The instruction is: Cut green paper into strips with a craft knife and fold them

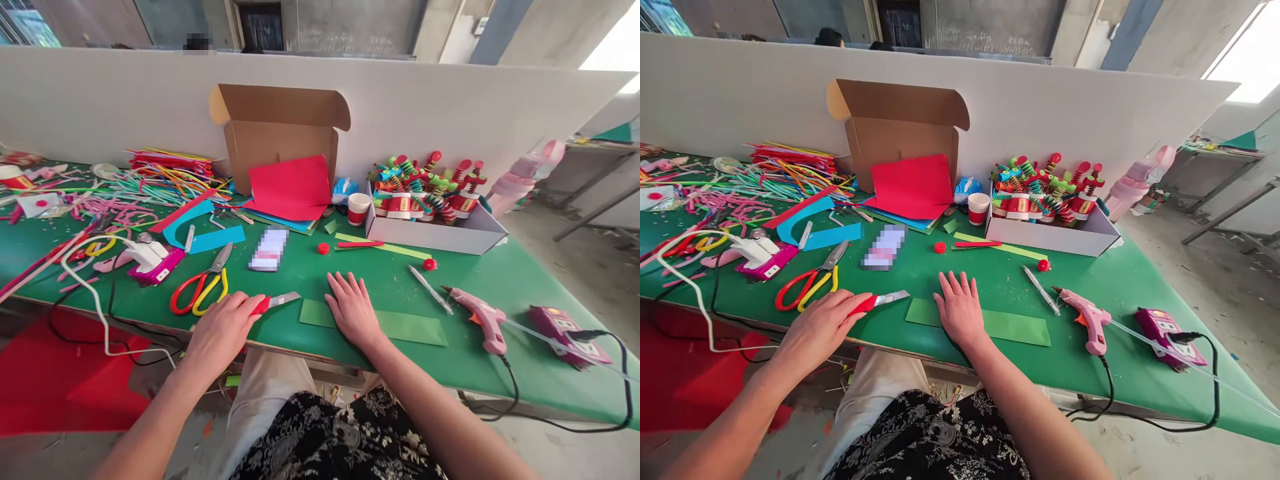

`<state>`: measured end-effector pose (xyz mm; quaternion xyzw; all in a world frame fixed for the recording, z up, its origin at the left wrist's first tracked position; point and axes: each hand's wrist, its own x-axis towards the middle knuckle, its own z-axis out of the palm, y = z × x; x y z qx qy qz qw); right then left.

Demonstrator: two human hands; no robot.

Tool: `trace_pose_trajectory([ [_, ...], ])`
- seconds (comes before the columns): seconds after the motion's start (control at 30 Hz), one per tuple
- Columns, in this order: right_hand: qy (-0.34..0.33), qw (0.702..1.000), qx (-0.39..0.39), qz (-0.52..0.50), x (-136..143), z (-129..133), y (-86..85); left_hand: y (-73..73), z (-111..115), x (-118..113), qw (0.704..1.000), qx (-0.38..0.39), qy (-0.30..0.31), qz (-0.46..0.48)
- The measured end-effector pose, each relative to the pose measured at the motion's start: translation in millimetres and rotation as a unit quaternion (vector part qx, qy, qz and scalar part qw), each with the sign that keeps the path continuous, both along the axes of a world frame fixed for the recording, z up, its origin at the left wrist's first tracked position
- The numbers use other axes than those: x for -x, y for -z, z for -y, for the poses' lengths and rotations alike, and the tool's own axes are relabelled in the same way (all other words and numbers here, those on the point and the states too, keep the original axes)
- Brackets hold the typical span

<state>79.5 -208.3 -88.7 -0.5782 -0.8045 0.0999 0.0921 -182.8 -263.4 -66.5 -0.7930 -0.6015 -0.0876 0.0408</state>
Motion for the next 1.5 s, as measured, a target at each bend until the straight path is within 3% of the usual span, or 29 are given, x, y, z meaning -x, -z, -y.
trace_pose_trajectory([
  [0.4,-0.005,1.0,0.008,0.019,2.1,0.8,-2.0,-6.3,1.0,-6.4,0.999,-0.022,0.023,-0.011],
  [0.67,-0.006,1.0,-0.004,0.019,1.3,0.0,1.5,-6.6,0.4,-6.7,0.999,-0.033,-0.001,-0.032],
  [0.9,-0.005,1.0,0.004,0.021,1.9,0.9,-1.4,-6.1,0.5,-10.6,0.999,-0.033,0.027,-0.011],
  [1.17,-0.014,1.0,-0.015,0.014,0.5,-0.3,4.3,-5.3,1.3,-9.6,0.999,-0.041,0.017,-0.015],
  [1.5,-0.01,1.0,0.0,0.024,1.7,0.9,-0.5,-4.5,2.8,-10.8,0.998,-0.048,0.026,-0.022],
])
